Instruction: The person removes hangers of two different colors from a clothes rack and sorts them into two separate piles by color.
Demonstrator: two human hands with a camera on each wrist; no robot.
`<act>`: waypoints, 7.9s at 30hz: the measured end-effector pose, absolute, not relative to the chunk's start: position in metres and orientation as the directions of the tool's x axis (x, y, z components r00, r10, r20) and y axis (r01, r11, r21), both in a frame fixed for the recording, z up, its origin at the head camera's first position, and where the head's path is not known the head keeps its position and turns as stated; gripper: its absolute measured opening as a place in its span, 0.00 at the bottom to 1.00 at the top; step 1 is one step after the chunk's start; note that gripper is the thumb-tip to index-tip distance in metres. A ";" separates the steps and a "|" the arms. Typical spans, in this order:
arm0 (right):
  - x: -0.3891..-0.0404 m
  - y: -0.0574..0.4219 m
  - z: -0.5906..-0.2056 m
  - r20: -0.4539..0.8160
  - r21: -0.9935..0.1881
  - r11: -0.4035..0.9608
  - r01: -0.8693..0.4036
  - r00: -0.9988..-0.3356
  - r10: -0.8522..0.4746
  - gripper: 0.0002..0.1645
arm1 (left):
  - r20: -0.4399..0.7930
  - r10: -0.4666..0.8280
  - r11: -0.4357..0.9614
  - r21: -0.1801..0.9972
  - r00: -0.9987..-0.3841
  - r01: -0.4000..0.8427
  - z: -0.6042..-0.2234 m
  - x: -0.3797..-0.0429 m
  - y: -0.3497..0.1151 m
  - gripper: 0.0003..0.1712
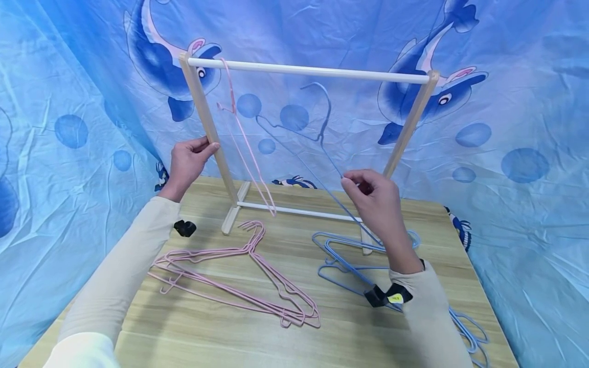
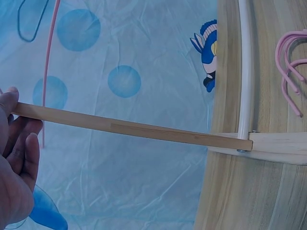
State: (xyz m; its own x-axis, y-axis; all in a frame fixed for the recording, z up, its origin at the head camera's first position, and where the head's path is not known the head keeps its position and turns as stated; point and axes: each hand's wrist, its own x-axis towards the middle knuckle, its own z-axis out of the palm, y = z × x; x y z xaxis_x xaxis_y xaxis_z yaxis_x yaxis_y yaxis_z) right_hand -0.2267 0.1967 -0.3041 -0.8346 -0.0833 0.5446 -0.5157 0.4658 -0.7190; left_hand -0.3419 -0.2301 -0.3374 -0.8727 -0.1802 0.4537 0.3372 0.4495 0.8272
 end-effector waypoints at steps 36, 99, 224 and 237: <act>-0.177 0.350 -0.401 0.356 -0.715 0.620 -0.324 -0.931 -0.077 0.10 | 0.439 -0.157 0.453 0.828 -0.884 0.331 -0.338 -0.343 -0.231 0.27; -0.157 0.421 -0.525 0.199 -0.517 0.846 -0.130 -0.980 -0.030 0.08 | 0.438 -0.167 0.442 0.834 -0.883 0.330 -0.337 -0.343 -0.229 0.25; -0.323 0.050 -0.298 0.451 -0.852 0.150 -0.502 -0.848 -0.278 0.14 | 0.472 -0.157 0.438 0.820 -0.867 0.368 -0.341 -0.345 -0.235 0.25; -0.317 0.062 -0.285 0.468 -0.845 0.154 -0.511 -0.848 -0.247 0.14 | 0.465 -0.158 0.449 0.820 -0.871 0.356 -0.339 -0.343 -0.234 0.25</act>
State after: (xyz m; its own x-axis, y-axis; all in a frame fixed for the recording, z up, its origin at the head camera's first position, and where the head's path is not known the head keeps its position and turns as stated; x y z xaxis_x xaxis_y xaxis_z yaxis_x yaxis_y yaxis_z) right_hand -0.3165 0.0619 -0.2855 -0.8483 -0.2473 0.4682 -0.5115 0.1539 -0.8454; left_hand -0.3430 -0.2337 -0.3390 -0.8713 -0.1583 0.4645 0.3556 0.4487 0.8199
